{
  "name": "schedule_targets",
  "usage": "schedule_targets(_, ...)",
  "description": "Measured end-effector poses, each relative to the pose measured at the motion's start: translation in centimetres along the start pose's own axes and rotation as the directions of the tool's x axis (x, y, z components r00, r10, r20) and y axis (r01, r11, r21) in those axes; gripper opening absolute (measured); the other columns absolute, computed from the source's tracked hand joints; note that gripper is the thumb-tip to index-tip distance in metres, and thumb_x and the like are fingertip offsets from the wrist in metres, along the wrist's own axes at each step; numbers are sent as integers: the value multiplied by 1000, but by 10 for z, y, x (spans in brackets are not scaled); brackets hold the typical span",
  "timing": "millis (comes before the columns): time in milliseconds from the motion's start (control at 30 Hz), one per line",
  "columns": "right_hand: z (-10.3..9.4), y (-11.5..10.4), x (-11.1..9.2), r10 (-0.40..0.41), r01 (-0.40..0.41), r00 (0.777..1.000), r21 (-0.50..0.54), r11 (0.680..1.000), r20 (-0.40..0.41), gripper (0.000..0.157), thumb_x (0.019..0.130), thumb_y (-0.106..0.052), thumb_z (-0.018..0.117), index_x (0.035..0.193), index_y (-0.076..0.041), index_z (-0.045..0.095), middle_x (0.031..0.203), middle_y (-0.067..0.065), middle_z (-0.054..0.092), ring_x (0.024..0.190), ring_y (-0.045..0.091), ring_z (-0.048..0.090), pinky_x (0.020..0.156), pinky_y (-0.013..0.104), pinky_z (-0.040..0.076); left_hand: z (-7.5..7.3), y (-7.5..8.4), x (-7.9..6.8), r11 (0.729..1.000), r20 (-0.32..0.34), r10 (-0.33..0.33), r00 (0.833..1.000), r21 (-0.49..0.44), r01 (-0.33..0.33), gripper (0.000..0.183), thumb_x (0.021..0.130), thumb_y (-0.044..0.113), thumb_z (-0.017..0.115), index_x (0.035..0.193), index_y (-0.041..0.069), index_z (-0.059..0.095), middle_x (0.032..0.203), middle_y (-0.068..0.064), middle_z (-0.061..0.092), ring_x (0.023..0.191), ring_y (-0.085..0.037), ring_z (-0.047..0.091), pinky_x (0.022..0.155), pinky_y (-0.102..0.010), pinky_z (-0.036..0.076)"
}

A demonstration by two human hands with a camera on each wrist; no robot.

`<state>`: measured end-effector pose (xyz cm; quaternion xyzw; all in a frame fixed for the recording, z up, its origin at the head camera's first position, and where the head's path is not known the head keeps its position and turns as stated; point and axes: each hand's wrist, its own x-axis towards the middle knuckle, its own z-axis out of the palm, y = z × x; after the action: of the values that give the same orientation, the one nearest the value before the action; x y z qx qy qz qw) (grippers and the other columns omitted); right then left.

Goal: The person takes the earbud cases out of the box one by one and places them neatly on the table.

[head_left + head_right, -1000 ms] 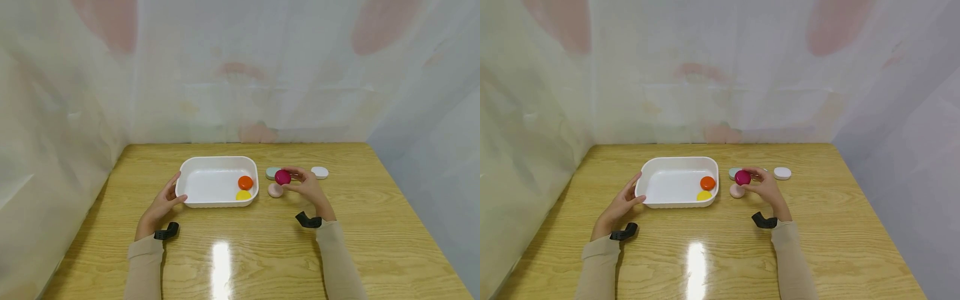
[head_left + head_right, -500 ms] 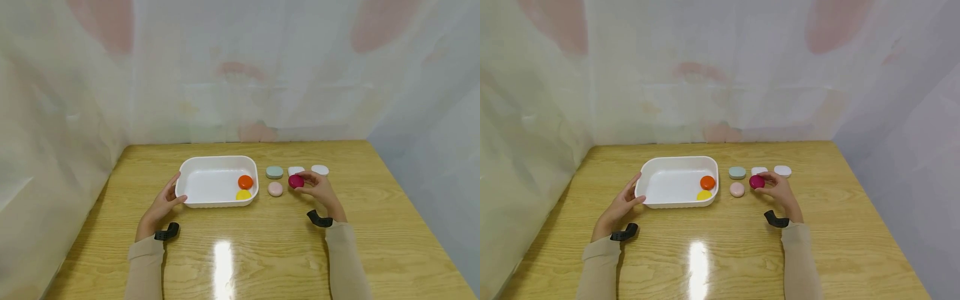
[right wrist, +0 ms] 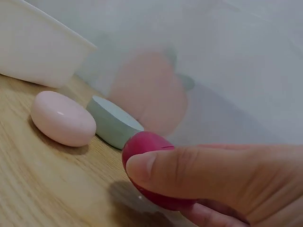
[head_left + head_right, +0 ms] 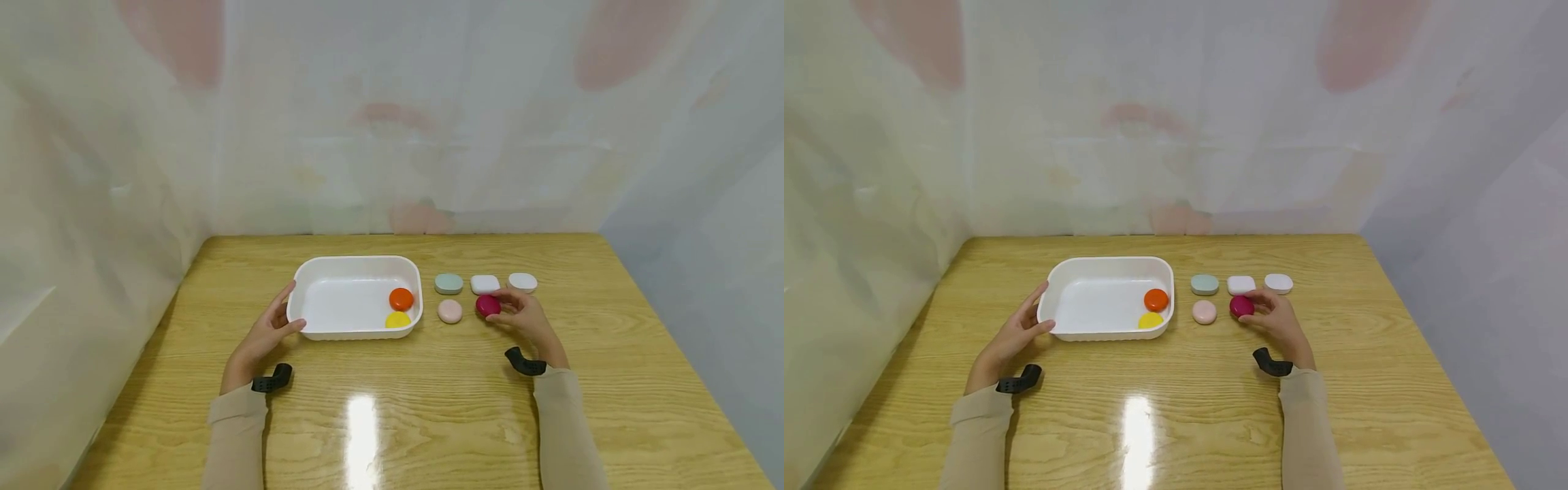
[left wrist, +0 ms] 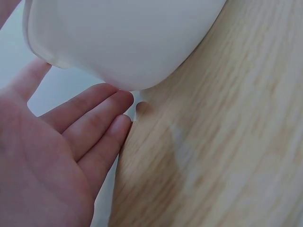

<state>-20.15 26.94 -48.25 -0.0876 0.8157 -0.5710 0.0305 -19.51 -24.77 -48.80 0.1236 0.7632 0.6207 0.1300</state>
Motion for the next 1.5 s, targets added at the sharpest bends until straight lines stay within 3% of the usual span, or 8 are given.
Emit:
schedule_targets(167,-1,5,-1,12,-11,1000,-43,999,28,48,77,-8,73,120,5,55,121,18,58,92,-12,57,81,8,47,0,0,0,1000,-1,1,1000,2,-1,81,90,14,59,149,33,6,147,-27,30,111,2,52,85,-12,46)
schedule_targets(300,-2,6,-2,49,-47,998,-52,998,36,52,77,-12,74,122,3,53,127,24,53,95,-15,55,81,7,47,-1,-1,0,1000,-4,-3,1000,8,3,81,90,14,59,149,33,7,146,-27,30,111,1,53,85,-12,46)
schedule_targets(667,0,7,-7,144,-142,989,-27,989,47,57,76,-19,75,127,-6,52,132,19,50,99,-10,52,81,9,46,0,-3,1,1000,-6,-18,1000,15,18,80,90,16,59,148,37,7,150,-24,27,114,1,49,86,-12,45)
schedule_targets(1067,-1,8,-9,109,-112,993,50,992,51,61,78,-18,74,130,-1,47,132,18,50,104,-6,54,81,10,47,-1,-3,1,1000,0,-19,1000,-2,19,81,91,15,58,148,36,6,150,-24,25,113,1,50,86,-12,46)
schedule_targets(1300,-4,16,-10,128,-131,991,110,985,40,58,82,-18,69,132,-2,45,126,1,54,104,-6,55,80,12,49,1,-1,0,999,-8,-27,1000,21,27,80,91,16,58,148,37,7,150,-22,26,116,-3,49,86,-12,46)
schedule_targets(1400,-6,17,-9,114,-114,993,111,987,6,55,83,-20,69,130,-2,47,122,-4,56,103,-7,56,82,11,48,1,0,0,1000,-7,-22,1000,21,23,80,91,16,58,148,37,6,151,-22,26,116,-2,49,86,-12,46)
schedule_targets(1500,-8,10,-6,14,-10,999,124,992,-31,51,83,-14,68,126,5,48,118,-1,60,102,-4,59,83,9,48,0,0,0,1000,-9,-21,1000,20,22,80,91,16,58,148,37,6,151,-22,25,116,-3,49,86,-12,46)
